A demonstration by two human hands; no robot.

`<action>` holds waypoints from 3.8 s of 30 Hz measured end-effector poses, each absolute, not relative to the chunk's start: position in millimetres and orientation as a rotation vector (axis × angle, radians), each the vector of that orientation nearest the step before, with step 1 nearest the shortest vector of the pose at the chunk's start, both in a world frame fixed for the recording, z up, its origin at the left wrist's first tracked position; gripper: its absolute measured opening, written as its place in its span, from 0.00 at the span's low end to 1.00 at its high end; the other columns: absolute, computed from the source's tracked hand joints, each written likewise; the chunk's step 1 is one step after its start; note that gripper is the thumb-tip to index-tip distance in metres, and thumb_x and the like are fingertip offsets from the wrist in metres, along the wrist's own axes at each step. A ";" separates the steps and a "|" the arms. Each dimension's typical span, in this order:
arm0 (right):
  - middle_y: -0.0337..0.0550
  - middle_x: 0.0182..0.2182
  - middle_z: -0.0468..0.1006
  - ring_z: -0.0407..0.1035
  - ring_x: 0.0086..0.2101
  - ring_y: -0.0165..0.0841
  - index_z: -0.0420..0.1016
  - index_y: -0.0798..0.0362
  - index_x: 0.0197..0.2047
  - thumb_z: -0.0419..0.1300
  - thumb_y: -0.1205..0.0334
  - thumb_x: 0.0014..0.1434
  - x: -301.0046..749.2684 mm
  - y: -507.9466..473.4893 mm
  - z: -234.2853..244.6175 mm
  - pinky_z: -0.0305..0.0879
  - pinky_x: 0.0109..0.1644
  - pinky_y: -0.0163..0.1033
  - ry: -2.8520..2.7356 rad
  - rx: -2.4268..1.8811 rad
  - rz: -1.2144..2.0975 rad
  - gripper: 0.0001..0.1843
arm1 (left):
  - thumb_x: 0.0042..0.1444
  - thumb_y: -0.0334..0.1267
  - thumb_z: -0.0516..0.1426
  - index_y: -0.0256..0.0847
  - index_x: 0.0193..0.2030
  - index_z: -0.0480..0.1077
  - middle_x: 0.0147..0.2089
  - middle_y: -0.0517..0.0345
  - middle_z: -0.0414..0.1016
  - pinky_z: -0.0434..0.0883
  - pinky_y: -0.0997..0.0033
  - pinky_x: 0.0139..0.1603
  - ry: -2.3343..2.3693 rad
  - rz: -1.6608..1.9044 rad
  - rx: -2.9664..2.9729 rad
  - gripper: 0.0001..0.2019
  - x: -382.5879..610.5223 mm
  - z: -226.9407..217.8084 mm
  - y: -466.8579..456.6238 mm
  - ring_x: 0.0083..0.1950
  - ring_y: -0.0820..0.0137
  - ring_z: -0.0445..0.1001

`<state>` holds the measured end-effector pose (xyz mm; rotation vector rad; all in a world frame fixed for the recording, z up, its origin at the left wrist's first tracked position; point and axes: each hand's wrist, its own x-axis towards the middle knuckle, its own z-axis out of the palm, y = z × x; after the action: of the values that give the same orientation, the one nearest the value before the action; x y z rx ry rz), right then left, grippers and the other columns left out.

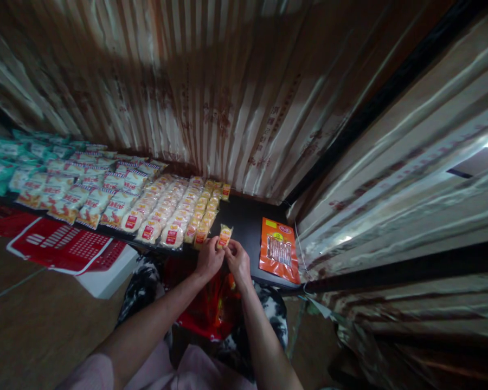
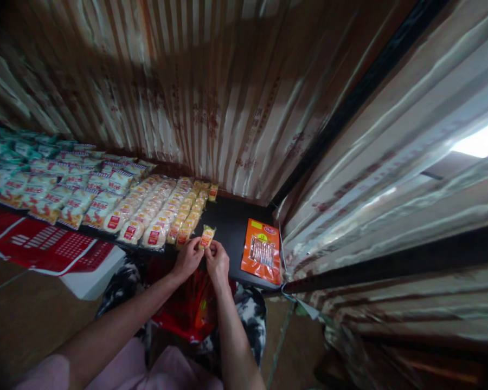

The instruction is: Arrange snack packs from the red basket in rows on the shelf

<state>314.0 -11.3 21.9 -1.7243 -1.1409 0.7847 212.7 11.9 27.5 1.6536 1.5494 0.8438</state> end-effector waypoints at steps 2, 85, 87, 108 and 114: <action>0.44 0.32 0.80 0.73 0.29 0.33 0.73 0.54 0.41 0.55 0.54 0.51 315.8 -7.6 22.1 0.68 0.33 0.35 -1.138 -1.713 0.797 0.17 | 0.52 0.30 0.53 0.36 0.50 0.67 0.47 0.47 0.73 0.70 0.66 0.49 1.522 0.871 1.636 0.18 214.6 22.8 15.7 0.47 0.66 0.73; 0.46 0.34 0.79 0.73 0.33 0.35 0.72 0.54 0.40 0.53 0.54 0.50 354.9 90.8 19.0 0.63 0.36 0.35 -1.235 -1.833 0.628 0.18 | 0.54 0.31 0.52 0.36 0.50 0.69 0.46 0.47 0.76 0.67 0.69 0.52 1.472 0.940 1.258 0.16 275.2 39.0 97.7 0.49 0.65 0.73; 0.46 0.34 0.79 0.73 0.34 0.36 0.72 0.54 0.39 0.53 0.54 0.49 357.6 95.3 15.0 0.64 0.37 0.36 -1.216 -1.820 0.647 0.17 | 0.53 0.30 0.53 0.36 0.49 0.69 0.45 0.48 0.76 0.67 0.68 0.52 1.466 0.943 1.258 0.16 276.4 39.6 101.1 0.48 0.65 0.73; 0.42 0.33 0.79 0.71 0.30 0.33 0.71 0.52 0.40 0.54 0.51 0.50 360.5 125.9 11.1 0.60 0.33 0.34 -1.125 -1.828 0.637 0.18 | 0.59 0.33 0.46 0.30 0.51 0.68 0.51 0.39 0.71 0.64 0.66 0.56 1.563 0.903 1.387 0.16 286.5 45.6 122.1 0.55 0.61 0.69; 0.41 0.33 0.79 0.70 0.29 0.31 0.71 0.52 0.42 0.54 0.54 0.50 358.5 134.9 11.0 0.61 0.33 0.33 -1.094 -1.824 0.635 0.17 | 0.60 0.32 0.45 0.32 0.46 0.70 0.51 0.41 0.72 0.62 0.68 0.58 1.623 0.935 1.434 0.15 291.6 42.3 128.5 0.55 0.63 0.69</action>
<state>358.5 134.9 11.0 -1.8240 -1.0941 0.6349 291.6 128.5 42.3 1.4338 1.6227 0.9349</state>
